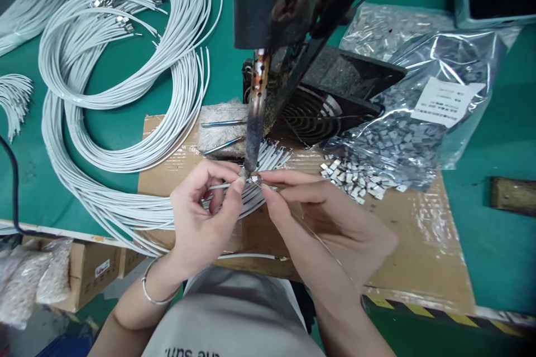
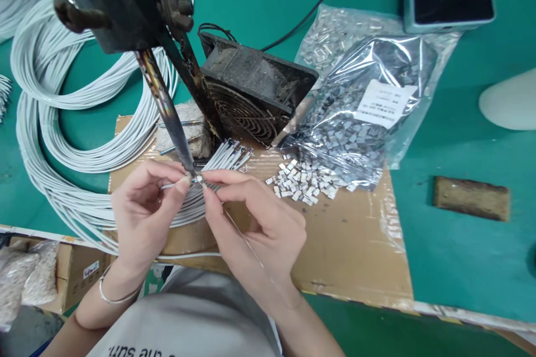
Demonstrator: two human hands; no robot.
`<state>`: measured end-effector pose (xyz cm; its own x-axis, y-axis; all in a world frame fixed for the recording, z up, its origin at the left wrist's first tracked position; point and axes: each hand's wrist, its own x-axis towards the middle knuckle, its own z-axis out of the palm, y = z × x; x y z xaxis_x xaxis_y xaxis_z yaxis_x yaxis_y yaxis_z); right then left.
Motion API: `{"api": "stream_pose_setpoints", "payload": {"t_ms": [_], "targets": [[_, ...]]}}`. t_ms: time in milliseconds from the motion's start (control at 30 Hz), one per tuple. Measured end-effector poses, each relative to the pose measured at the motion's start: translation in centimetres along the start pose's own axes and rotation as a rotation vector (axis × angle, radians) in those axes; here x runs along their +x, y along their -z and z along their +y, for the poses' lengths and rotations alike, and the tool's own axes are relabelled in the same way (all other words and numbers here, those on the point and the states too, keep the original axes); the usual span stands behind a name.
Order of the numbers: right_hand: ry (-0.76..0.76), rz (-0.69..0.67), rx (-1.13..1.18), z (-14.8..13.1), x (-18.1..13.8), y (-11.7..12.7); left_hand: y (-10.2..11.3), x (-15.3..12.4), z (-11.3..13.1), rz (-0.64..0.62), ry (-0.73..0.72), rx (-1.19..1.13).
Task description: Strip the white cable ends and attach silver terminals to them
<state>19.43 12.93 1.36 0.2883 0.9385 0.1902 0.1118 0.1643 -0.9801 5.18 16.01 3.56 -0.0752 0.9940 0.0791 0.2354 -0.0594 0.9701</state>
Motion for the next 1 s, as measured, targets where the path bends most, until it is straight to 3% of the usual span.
{"api": "stream_pose_setpoints", "payload": {"t_ms": [1000], "targets": [[0.036,0.004,-0.023,0.34,-0.26,-0.19,0.06,-0.02,0.13,0.009,0.039,0.045]]}}
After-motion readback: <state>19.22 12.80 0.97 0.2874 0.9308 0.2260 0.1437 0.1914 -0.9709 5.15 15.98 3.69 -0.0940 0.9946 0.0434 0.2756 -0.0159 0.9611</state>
